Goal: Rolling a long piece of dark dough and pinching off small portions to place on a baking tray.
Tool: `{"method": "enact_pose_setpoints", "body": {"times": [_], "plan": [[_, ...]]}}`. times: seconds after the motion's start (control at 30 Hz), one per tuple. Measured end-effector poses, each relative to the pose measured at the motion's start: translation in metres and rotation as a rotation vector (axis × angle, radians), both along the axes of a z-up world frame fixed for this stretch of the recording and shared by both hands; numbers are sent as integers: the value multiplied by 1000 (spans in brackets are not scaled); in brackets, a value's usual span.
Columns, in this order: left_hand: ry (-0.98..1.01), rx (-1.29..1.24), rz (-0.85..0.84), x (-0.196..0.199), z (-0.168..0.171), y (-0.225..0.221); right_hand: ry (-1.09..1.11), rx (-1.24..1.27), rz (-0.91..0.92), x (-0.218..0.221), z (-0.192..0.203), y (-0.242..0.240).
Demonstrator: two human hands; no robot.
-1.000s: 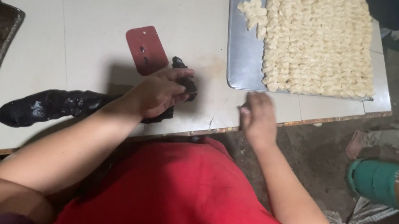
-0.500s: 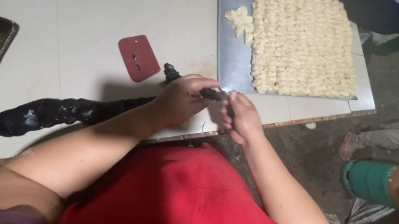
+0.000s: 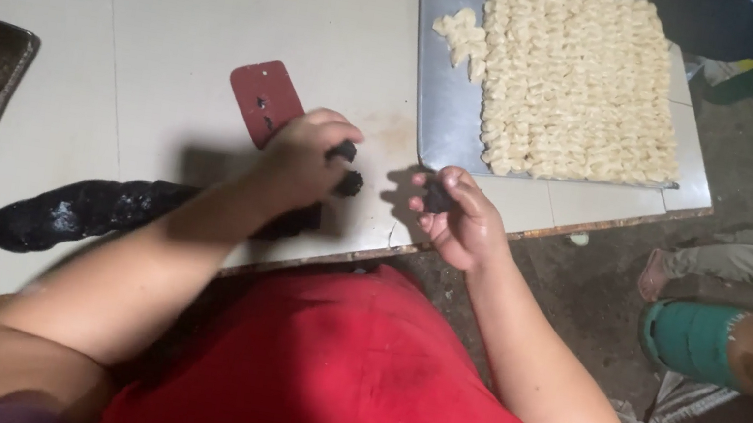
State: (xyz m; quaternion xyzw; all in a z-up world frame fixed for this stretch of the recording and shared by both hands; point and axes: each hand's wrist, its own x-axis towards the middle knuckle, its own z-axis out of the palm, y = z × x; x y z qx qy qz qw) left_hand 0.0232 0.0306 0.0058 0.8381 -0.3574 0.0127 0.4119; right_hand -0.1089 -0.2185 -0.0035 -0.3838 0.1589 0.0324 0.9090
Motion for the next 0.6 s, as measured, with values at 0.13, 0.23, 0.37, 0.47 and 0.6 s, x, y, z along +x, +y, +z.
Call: {"method": "enact_pose_setpoints", "body": {"times": [0.13,0.23,0.37,0.47,0.6], "plan": [[36,110,120,-8,9,21,-90,37,30,-5,-16,-9],[67,93,139,-4,-2,23,-67,40,13,2,-22,-13],[-12,-6,143,2,-13,24,-32,106,6,0,23,2],[-19,-93,57,1,0,21,-77,46,-33,-4,25,-4],[99,-68,-37,-12,22,1,-134,148,-159,-3,-10,-24]]}}
